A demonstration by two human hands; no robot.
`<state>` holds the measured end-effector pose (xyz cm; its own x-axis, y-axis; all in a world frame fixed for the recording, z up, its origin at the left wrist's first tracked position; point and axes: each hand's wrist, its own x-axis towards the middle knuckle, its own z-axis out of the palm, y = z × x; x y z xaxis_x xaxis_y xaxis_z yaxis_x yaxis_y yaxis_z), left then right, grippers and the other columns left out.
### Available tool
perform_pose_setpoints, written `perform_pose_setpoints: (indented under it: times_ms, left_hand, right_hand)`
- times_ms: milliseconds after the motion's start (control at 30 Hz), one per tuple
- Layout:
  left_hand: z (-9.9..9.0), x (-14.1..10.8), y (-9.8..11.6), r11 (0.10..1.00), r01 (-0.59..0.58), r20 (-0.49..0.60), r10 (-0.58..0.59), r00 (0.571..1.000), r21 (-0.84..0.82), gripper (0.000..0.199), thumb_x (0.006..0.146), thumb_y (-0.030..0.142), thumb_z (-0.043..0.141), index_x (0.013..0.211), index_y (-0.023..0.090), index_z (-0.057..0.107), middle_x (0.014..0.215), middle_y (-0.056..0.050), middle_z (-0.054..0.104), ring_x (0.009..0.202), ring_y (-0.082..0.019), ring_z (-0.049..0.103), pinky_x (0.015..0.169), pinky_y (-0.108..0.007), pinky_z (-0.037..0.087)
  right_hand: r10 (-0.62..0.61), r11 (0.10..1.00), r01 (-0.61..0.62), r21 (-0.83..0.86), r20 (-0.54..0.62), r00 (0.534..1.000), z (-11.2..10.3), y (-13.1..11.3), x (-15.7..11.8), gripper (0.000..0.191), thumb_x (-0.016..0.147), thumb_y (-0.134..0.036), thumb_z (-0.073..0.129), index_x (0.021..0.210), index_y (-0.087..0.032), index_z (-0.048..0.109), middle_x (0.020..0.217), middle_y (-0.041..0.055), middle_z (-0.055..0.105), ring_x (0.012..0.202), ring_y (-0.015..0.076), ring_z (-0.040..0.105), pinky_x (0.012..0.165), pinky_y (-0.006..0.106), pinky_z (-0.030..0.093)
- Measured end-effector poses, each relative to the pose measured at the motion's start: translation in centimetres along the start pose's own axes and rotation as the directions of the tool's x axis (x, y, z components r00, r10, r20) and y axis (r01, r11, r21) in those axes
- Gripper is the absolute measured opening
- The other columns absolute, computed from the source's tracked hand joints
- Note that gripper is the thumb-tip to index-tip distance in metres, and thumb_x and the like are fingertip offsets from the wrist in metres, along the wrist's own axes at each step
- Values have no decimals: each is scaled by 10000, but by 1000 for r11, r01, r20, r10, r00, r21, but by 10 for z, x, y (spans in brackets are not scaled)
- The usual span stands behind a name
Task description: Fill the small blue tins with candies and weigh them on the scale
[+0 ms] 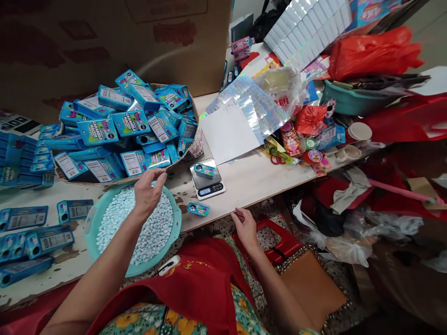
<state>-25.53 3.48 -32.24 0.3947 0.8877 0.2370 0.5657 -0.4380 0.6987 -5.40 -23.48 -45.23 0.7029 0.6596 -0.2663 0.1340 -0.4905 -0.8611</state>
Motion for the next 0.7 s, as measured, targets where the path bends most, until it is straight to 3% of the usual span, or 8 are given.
perform_pose_setpoints:
  times_ms: [167, 267, 333, 467, 567, 633, 700]
  left_hand:
    - [30, 27, 20, 996, -89, 152, 93, 984, -31, 263, 883, 326, 483, 1050, 180, 624, 1048, -75, 644, 961, -189, 594, 858, -302, 445]
    - [38, 32, 25, 992, -105, 181, 116, 977, -65, 248, 880, 307, 483, 1034, 179, 629, 1070, -80, 639, 978, -196, 586, 854, -305, 437]
    - [38, 29, 24, 993, -34, 167, 53, 985, -116, 244, 873, 323, 496, 1011, 179, 635, 1021, -72, 651, 918, -188, 596, 825, -298, 445]
    - [31, 12, 13, 931, 227, 162, -186, 969, -286, 251, 841, 376, 541, 971, 186, 640, 909, -43, 664, 821, -166, 606, 782, -282, 456]
    - [20, -5, 0, 788, 392, 166, -357, 919, -474, 283, 789, 403, 605, 950, 172, 632, 920, -54, 667, 824, -168, 619, 789, -292, 466]
    - [8, -15, -5, 623, 493, 174, -501, 848, -608, 340, 759, 439, 636, 951, 160, 619, 933, -75, 672, 820, -179, 636, 779, -309, 478]
    - [-8, -23, -6, 412, 536, 196, -628, 753, -737, 402, 767, 503, 612, 975, 159, 612, 986, -100, 675, 875, -196, 649, 803, -327, 481]
  right_hand:
    - [40, 999, -40, 28, -18, 999, -6, 5, -11, 394, 782, -485, 631, 1021, -172, 641, 1020, 118, 643, 931, 243, 639, 860, 450, 534]
    - [21, 999, -19, 44, -39, 999, 0, -10, -2, 417, 785, -464, 633, 1079, -169, 616, 1074, 127, 637, 956, 239, 631, 869, 442, 524]
    - [-62, 996, 65, 66, -52, 997, 14, -32, 19, 494, 766, -451, 657, 1171, -183, 569, 1166, 134, 608, 1023, 241, 606, 870, 423, 518]
    - [-284, 953, 282, 115, 6, 959, 56, -85, 86, 729, 688, -434, 729, 1320, -212, 440, 1331, 127, 510, 1196, 248, 501, 917, 384, 483]
    - [-318, 946, 303, 114, 141, 938, 80, -127, 115, 525, 700, -454, 705, 1126, -175, 576, 1068, 84, 647, 1002, 235, 593, 872, 380, 487]
    - [-401, 916, 394, 72, 178, 899, 85, -157, 109, 408, 716, -460, 694, 1010, -187, 621, 949, 51, 655, 911, 224, 603, 849, 377, 483]
    - [-545, 834, 552, 26, 199, 815, 85, -189, 88, 357, 724, -445, 703, 998, -227, 638, 971, 43, 641, 930, 228, 589, 854, 378, 473]
